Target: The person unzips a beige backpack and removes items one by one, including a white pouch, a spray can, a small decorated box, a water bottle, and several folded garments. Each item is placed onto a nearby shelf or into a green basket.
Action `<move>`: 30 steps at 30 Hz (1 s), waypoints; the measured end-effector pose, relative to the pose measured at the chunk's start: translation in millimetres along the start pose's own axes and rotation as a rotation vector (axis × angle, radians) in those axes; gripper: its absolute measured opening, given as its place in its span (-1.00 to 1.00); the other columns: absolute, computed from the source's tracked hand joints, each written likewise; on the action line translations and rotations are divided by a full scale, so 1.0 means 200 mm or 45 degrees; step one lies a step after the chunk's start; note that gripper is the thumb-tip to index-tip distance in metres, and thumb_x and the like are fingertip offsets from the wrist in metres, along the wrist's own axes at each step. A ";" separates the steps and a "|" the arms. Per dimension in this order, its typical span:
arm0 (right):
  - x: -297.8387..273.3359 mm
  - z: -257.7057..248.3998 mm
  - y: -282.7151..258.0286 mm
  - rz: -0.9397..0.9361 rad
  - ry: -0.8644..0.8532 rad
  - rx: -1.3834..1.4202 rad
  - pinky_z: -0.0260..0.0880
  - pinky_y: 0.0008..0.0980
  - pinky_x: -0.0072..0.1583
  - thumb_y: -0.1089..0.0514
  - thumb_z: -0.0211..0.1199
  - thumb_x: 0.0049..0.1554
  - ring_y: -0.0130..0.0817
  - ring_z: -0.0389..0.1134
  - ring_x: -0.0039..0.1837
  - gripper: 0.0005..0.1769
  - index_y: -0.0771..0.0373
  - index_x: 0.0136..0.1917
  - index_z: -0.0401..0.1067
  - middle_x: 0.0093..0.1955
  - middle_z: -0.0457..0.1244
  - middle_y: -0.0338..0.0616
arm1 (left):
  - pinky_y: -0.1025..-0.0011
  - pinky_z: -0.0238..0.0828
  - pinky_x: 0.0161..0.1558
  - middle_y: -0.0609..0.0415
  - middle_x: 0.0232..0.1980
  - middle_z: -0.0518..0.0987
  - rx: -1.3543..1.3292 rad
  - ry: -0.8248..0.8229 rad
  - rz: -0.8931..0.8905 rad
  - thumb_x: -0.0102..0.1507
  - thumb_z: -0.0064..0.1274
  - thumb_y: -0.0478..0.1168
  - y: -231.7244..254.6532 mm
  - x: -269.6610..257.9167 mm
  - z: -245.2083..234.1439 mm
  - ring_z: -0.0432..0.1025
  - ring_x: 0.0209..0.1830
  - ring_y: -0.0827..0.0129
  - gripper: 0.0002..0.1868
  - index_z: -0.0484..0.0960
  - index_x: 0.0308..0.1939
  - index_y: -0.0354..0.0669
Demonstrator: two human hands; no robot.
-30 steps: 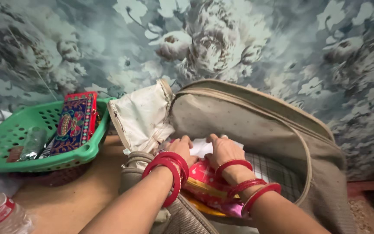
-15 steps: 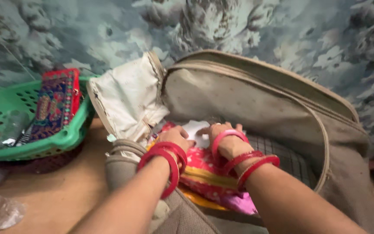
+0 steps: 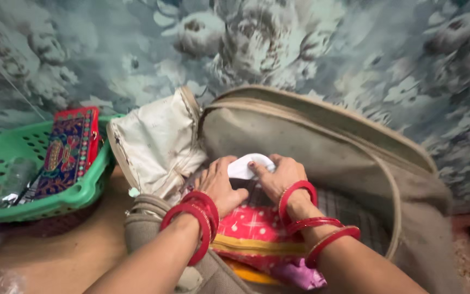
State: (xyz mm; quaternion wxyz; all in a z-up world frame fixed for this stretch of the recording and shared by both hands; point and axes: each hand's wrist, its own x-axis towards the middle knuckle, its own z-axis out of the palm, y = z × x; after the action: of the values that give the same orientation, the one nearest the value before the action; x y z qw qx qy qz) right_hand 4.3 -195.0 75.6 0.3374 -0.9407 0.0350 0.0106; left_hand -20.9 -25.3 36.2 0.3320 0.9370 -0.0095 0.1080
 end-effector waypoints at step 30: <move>-0.15 -0.44 -0.90 -1.041 -0.286 0.512 0.31 -0.26 0.31 -0.27 0.16 0.18 -0.20 0.40 0.30 -0.32 0.22 0.38 0.38 0.24 0.41 -0.03 | 0.39 0.59 -0.12 0.03 -0.15 0.80 -0.406 0.046 0.090 0.17 0.29 -0.10 0.30 0.00 -1.47 0.67 -0.20 0.39 -0.61 0.75 0.03 -0.18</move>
State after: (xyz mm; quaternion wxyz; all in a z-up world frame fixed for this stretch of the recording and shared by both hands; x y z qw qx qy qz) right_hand -12.2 -111.3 259.4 0.4911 -0.7862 -0.3740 -0.0284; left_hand -84.2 111.4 294.6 0.4725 0.8695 -0.0535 0.1337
